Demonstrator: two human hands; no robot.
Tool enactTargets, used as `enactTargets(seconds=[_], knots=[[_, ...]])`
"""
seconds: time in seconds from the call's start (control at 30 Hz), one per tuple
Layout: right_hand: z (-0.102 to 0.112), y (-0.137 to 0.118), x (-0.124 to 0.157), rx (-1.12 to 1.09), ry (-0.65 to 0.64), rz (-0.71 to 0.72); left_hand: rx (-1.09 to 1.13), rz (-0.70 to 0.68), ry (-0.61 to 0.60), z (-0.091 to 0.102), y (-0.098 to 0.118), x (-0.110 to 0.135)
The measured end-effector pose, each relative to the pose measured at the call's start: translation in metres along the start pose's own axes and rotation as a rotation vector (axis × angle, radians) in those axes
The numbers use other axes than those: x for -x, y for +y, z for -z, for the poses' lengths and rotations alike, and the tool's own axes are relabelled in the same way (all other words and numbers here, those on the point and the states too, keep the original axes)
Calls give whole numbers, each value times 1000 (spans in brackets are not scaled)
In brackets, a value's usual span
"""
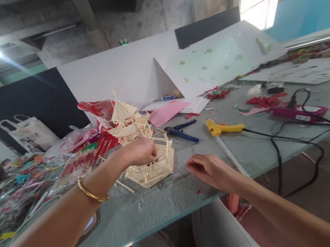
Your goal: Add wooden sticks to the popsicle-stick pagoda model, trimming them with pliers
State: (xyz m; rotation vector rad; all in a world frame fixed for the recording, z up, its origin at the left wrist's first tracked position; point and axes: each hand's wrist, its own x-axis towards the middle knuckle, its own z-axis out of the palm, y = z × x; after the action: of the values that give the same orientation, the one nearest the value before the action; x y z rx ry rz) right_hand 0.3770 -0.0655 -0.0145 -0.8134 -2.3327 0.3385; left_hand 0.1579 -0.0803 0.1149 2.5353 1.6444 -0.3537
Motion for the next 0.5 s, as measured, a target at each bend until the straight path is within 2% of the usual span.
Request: enactTargets(seconds=[0.23, 0.5], knots=[[4, -7, -10, -5, 5, -15, -1, 2, 8, -1, -1, 0], [-4, -19, -42, -49, 86, 50, -18, 21, 30, -1, 5, 3]])
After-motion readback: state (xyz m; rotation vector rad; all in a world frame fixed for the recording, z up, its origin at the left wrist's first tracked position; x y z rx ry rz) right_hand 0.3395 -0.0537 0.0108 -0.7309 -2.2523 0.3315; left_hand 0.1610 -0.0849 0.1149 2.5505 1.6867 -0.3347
